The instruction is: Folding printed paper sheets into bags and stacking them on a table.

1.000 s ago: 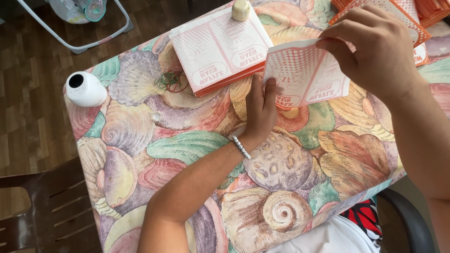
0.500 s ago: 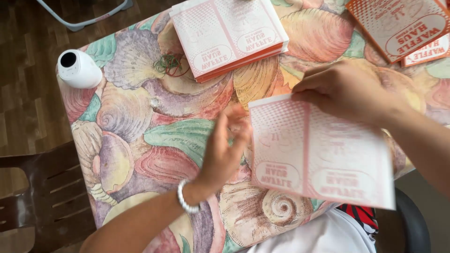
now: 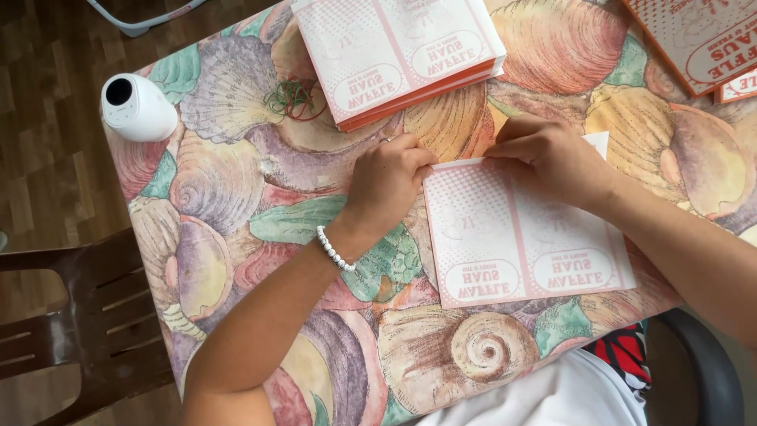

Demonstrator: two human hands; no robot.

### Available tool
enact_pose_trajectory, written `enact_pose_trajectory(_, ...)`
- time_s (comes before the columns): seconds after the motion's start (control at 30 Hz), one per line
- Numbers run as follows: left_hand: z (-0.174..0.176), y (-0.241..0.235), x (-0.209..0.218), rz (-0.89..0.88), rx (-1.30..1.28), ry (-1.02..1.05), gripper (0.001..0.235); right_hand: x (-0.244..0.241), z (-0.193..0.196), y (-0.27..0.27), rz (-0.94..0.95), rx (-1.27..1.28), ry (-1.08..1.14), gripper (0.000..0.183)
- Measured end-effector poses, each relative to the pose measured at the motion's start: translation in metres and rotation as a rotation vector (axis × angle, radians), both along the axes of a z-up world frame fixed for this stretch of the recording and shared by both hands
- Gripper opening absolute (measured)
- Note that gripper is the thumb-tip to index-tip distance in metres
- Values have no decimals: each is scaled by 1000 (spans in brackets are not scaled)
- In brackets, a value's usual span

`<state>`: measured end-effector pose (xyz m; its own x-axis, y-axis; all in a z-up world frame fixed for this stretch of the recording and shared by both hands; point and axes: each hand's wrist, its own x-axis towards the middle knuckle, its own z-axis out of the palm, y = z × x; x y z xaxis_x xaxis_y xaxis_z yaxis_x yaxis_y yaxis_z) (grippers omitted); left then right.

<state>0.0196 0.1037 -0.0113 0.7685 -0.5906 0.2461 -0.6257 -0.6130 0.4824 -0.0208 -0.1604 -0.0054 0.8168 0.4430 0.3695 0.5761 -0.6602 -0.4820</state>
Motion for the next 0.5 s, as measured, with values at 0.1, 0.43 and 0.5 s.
enact_pose_trajectory(0.1, -7, 1, 3, 8, 7, -25, 12, -3, -3, 2, -18, 21, -38, 14)
enact_pose_trajectory(0.43, 9, 2, -1, -48, -146, -149, 10, -7, 6, -9, 31, -446, -188, 39)
enact_pose_trajectory(0.5, 10, 4, 1, -66, -143, -169, 10, -10, 11, -8, 41, -530, -207, 41)
